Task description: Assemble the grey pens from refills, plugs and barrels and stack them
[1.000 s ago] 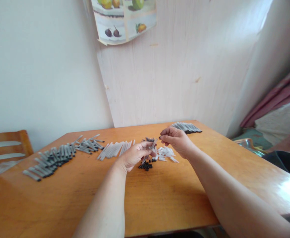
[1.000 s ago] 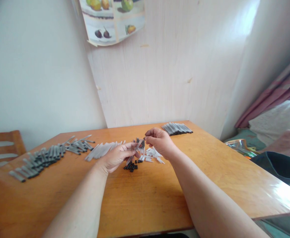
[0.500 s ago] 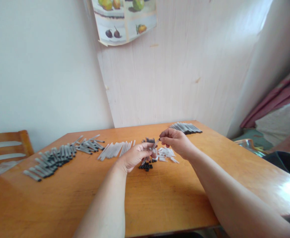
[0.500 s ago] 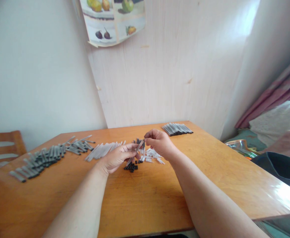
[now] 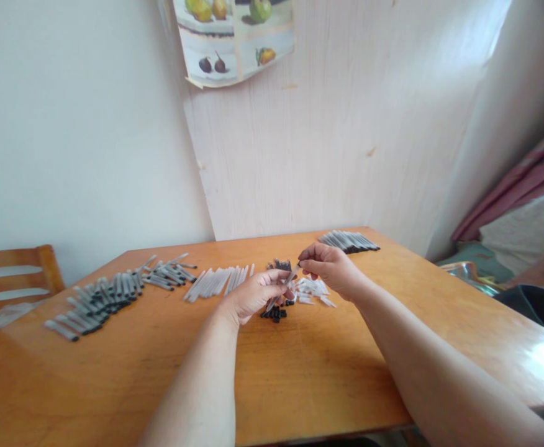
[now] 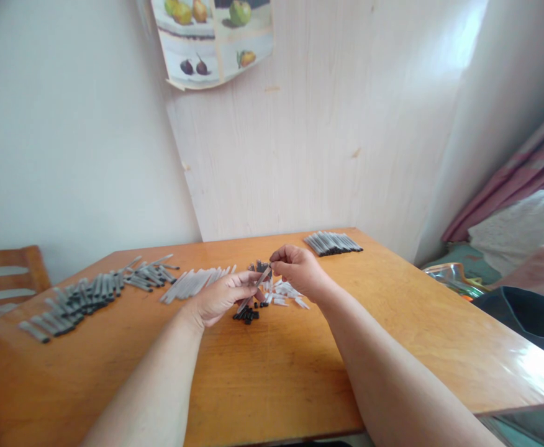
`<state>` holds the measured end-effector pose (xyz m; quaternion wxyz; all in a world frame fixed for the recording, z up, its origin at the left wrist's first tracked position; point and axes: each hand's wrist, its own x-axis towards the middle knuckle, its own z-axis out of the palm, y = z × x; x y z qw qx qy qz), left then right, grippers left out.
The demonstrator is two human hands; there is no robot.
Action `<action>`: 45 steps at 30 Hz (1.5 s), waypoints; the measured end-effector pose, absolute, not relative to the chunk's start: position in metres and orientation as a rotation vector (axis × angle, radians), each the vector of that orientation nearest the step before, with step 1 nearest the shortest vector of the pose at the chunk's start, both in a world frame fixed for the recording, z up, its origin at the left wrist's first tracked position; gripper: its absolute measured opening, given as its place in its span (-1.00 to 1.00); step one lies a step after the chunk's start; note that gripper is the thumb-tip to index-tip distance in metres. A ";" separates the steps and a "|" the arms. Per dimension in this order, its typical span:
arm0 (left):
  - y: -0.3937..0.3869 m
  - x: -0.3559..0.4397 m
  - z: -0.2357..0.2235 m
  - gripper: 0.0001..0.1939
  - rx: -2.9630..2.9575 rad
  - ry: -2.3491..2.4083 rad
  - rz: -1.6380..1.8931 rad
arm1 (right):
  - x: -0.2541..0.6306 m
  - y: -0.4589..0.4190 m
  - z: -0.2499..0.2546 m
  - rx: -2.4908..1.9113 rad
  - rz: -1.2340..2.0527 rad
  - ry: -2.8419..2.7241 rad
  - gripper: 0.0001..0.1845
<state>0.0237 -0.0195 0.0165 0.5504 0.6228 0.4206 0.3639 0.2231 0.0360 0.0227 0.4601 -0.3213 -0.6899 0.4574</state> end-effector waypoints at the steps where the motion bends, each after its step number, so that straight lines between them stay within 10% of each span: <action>1: -0.019 0.024 0.016 -0.52 1.475 0.987 0.863 | 0.223 0.035 0.023 -0.787 1.122 -1.700 -0.82; 33: -0.016 0.030 0.007 -0.54 1.513 0.979 0.882 | 0.220 0.040 0.016 -0.987 0.799 -1.923 -0.56; 45: -0.019 0.026 0.014 -0.49 1.465 0.990 0.911 | 0.224 0.033 0.028 -0.768 1.134 -1.712 -0.64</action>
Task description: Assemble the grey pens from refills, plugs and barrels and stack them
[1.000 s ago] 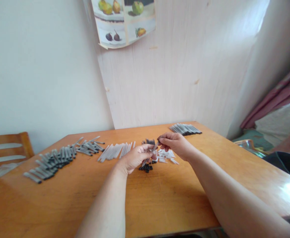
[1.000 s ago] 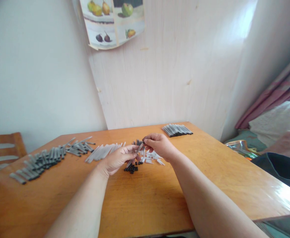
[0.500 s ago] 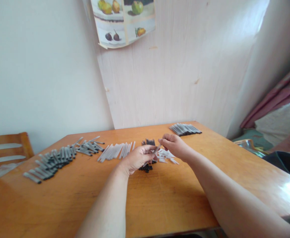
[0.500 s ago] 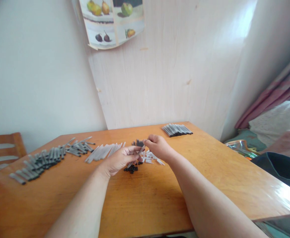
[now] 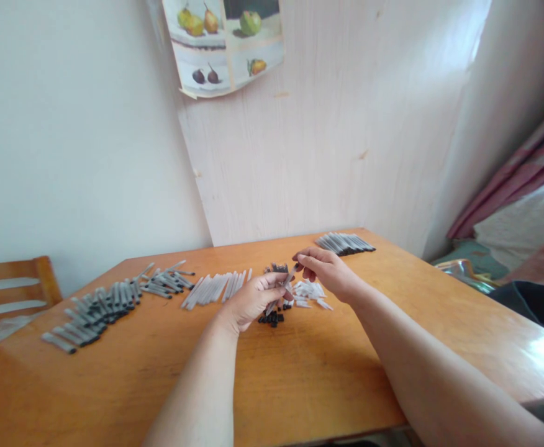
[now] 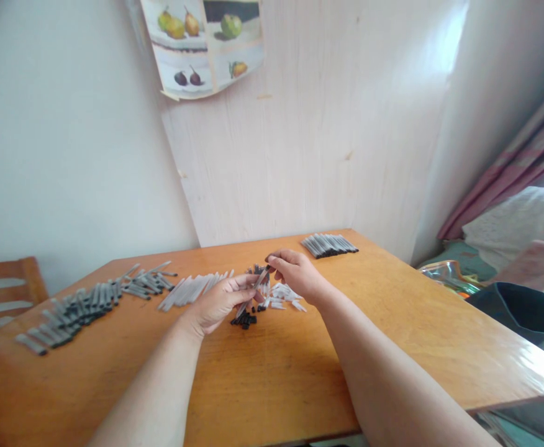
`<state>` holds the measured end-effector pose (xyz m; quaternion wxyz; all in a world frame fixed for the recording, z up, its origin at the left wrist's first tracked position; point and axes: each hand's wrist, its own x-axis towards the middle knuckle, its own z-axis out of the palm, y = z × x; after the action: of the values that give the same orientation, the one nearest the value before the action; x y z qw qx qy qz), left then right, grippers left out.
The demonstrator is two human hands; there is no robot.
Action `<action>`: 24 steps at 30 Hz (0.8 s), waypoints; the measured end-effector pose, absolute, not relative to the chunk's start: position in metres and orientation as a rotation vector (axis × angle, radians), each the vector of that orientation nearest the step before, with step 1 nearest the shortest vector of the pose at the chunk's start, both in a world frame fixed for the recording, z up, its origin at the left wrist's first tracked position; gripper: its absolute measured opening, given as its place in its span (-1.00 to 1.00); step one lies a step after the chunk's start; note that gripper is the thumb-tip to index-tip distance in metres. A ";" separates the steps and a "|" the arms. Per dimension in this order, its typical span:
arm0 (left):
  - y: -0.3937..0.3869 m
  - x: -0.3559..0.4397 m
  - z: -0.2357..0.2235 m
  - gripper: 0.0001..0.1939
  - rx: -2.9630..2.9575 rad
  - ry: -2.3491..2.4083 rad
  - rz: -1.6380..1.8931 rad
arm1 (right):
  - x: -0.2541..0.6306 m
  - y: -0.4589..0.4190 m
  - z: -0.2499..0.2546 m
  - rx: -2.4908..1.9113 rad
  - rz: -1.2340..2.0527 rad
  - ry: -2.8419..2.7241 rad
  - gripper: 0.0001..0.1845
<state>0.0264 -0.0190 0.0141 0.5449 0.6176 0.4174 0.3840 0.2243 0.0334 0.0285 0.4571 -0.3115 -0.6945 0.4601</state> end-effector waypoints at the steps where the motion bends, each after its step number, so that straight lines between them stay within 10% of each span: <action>1: -0.019 0.026 0.015 -0.49 1.463 0.992 0.904 | 0.224 0.032 0.029 -0.746 1.163 -1.704 -0.65; 24: -0.013 0.028 0.014 -0.72 1.126 1.007 1.485 | 0.185 0.027 -0.010 -0.934 0.880 -1.922 -0.62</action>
<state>0.0281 -0.0131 0.0141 0.4894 0.4636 0.4146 0.6113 0.1853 0.0271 -0.0105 0.4035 -0.3699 -0.7609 0.3483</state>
